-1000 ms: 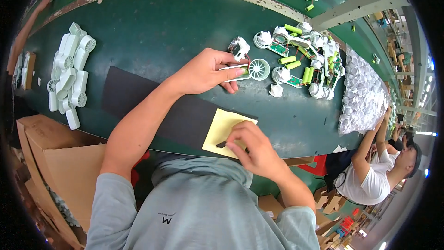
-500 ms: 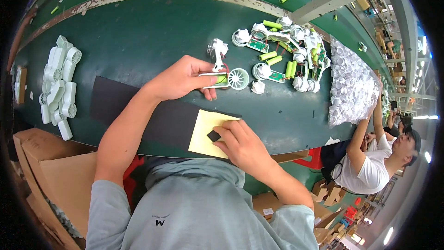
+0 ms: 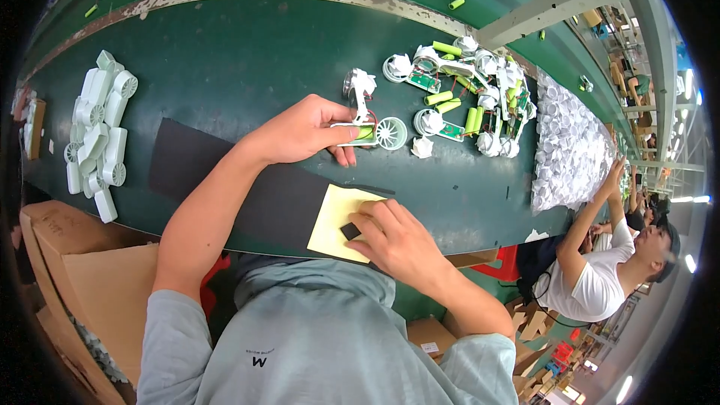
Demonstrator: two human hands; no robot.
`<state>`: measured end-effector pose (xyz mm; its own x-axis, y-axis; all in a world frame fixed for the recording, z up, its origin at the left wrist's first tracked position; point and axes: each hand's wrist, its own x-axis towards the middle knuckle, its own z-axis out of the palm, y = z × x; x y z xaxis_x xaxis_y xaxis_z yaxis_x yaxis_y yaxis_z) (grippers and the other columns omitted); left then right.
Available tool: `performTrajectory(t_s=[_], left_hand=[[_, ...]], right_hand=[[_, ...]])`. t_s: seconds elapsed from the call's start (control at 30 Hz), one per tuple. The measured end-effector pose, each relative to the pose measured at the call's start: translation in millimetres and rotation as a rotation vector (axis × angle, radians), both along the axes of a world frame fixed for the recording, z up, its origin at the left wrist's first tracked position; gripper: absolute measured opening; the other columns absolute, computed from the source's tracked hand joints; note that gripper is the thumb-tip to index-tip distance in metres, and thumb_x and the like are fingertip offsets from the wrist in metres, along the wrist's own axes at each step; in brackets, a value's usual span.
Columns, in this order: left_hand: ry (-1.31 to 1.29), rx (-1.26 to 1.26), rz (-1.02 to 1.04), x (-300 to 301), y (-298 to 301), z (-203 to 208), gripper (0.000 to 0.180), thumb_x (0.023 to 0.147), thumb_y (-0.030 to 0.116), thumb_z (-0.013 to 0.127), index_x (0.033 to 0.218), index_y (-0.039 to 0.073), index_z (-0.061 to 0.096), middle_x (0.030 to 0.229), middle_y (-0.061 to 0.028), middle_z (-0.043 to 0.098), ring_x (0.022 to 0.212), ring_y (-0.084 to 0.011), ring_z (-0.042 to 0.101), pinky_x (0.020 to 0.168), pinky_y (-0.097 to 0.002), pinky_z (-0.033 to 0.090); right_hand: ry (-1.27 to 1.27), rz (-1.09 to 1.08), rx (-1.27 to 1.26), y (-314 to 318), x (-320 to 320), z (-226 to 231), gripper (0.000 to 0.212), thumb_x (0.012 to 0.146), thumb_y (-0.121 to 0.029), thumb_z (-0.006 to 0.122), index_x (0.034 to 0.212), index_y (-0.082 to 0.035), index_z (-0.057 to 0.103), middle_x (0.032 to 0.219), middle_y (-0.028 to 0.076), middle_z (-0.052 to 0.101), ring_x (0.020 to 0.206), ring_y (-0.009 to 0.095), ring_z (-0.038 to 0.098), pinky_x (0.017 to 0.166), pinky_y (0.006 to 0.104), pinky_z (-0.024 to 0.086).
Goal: The person assembles small handheld fans by connecting plastic fan components and applying stickers by hand.
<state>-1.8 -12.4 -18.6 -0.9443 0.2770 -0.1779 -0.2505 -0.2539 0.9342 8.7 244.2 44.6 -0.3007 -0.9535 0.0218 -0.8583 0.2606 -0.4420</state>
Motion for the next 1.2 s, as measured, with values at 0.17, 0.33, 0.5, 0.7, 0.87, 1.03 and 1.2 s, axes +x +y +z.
performTrajectory(t_s=[0.17,0.33,0.5,0.7,0.87,1.03,1.2], left_hand=[[0.009,0.005,0.004,1.1,0.7,2.9,0.039,0.102,0.013,0.057,0.129,-0.016,0.059,0.094,-0.0125,0.072,0.08,-0.0171,0.074,0.073,-0.0291,0.058],[0.02,0.015,-0.005,2.0,0.7,-0.5,0.042,0.102,0.012,0.057,0.132,-0.016,0.057,0.096,-0.0116,0.071,0.081,-0.0173,0.074,0.074,-0.0294,0.058],[0.019,0.028,-0.011,2.0,1.6,0.6,0.043,0.102,0.013,0.058,0.134,-0.016,0.056,0.096,-0.0116,0.071,0.081,-0.0169,0.074,0.073,-0.0294,0.058],[0.017,0.021,0.009,4.1,-1.6,-3.9,0.045,0.101,0.012,0.059,0.136,-0.016,0.054,0.094,-0.013,0.072,0.08,-0.017,0.074,0.072,-0.0291,0.058],[0.048,0.034,0.005,0.1,3.0,-5.4,0.049,0.1,0.011,0.061,0.139,-0.017,0.051,0.093,-0.0148,0.073,0.078,-0.0177,0.074,0.071,-0.0289,0.058],[0.053,0.018,-0.003,0.5,2.0,-2.7,0.048,0.101,0.012,0.06,0.139,-0.016,0.051,0.093,-0.0146,0.073,0.078,-0.0169,0.074,0.07,-0.0285,0.057],[0.051,-0.045,-0.083,4.8,-4.4,2.4,0.043,0.102,0.016,0.058,0.138,-0.01,0.057,0.092,-0.0104,0.073,0.08,-0.0142,0.073,0.075,-0.0282,0.058]], right_hand=[[0.041,-0.084,-0.03,-1.4,3.9,-3.3,0.047,0.078,-0.017,0.087,0.116,0.001,0.066,0.108,0.013,0.061,0.091,0.03,0.063,0.079,0.0391,0.056],[0.032,-0.117,-0.044,3.6,7.2,-7.5,0.049,0.081,-0.018,0.085,0.12,0.002,0.064,0.107,0.012,0.061,0.093,0.029,0.063,0.08,0.0384,0.056],[0.02,-0.157,-0.051,-4.4,7.8,-6.4,0.048,0.081,-0.019,0.085,0.12,0.002,0.066,0.108,0.013,0.062,0.093,0.03,0.064,0.08,0.039,0.056],[-0.096,-0.056,-0.011,-5.2,-4.3,-11.6,0.041,0.085,-0.015,0.079,0.12,0.0,0.064,0.109,0.011,0.06,0.099,0.029,0.063,0.085,0.0387,0.056],[-0.042,-0.083,0.019,-7.4,-0.5,-7.7,0.036,0.086,-0.012,0.078,0.117,-0.001,0.063,0.112,0.012,0.06,0.101,0.031,0.064,0.085,0.0404,0.056],[-0.163,-0.051,0.032,-4.2,-19.2,5.4,0.035,0.087,-0.008,0.078,0.116,0.002,0.062,0.111,0.014,0.059,0.094,0.03,0.066,0.079,0.0386,0.057],[-0.154,-0.181,-0.229,-27.3,-51.8,21.6,0.034,0.086,0.002,0.077,0.116,0.001,0.061,0.108,0.013,0.058,0.086,0.025,0.064,0.073,0.0345,0.057]])
